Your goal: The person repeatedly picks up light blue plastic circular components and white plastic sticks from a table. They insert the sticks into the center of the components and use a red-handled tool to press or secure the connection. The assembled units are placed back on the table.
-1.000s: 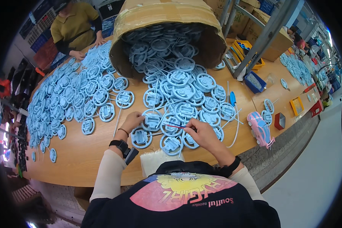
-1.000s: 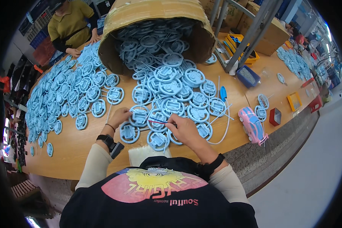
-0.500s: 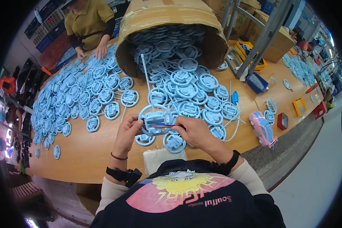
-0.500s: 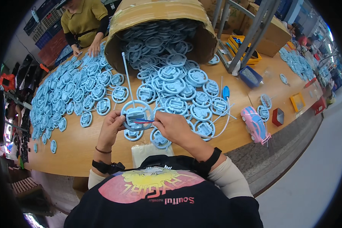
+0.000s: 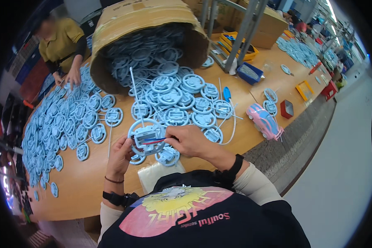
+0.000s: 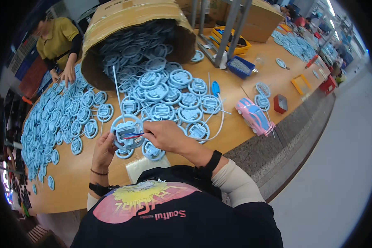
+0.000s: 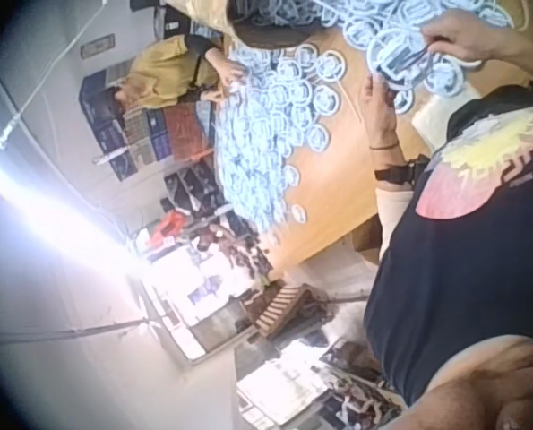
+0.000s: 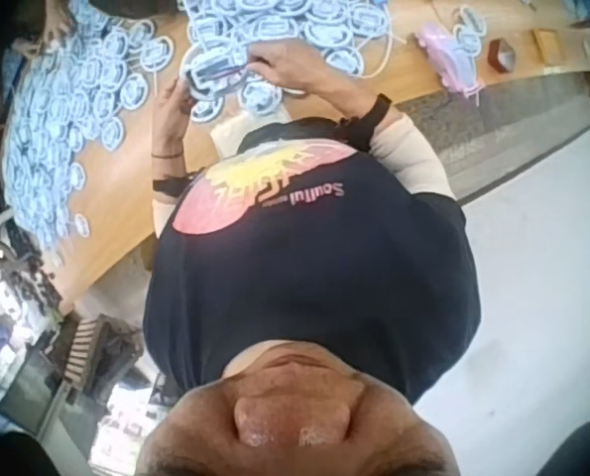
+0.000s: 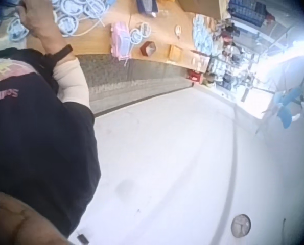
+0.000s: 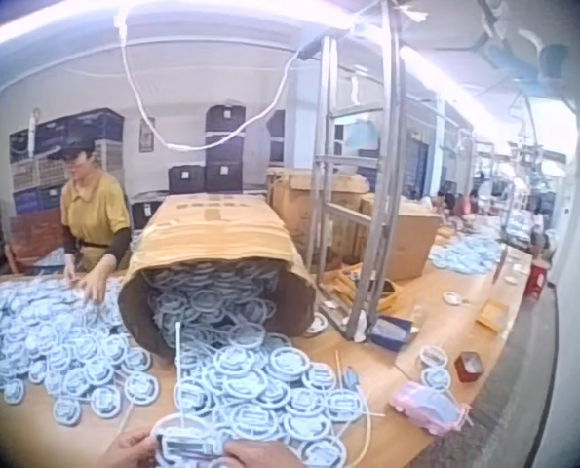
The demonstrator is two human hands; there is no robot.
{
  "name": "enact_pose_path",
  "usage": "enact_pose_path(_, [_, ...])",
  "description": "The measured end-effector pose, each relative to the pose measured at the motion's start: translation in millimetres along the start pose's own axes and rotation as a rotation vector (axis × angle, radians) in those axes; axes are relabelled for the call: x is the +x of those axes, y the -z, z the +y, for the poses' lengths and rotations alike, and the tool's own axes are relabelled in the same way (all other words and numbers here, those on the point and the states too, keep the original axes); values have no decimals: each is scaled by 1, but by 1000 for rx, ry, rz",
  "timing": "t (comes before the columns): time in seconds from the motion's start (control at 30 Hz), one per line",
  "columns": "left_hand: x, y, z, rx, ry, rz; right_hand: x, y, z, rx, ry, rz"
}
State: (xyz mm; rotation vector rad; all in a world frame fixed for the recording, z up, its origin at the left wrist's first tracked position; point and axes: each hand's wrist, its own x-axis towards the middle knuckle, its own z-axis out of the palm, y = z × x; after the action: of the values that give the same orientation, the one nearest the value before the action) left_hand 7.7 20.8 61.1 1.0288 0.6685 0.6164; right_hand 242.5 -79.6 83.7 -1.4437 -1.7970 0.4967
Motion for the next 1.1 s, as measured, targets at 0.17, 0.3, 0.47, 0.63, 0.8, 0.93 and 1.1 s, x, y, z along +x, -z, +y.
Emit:
enact_pose_path(0.17, [0, -11, -13, -221, 21, -72, -5, -11, 1, 60, -43, -14])
enact_pose_path(0.3, [6, -2, -30, -345, -15, -143, -3, -16, -2, 35, -39, -4])
enact_pose_path(0.47, [6, 10, -49, -415, 36, -80, 1, -30, 1, -1, -107, -92])
enact_pose_path(0.63, [-2, 13, -51, -575, 53, -100, 7, -38, 3, -7, -92, -143])
enact_pose_path(0.8, [9, 61, -58, -372, 83, 46, 10, -53, 16, -12, -129, -191])
enact_pose_path(0.93, [25, 131, -18, -571, -276, 266, 10, -25, 18, 13, -287, -119])
enact_pose_path(1.1, [31, 167, -16, 329, 183, 302, 8, -23, 23, 105, -281, -97])
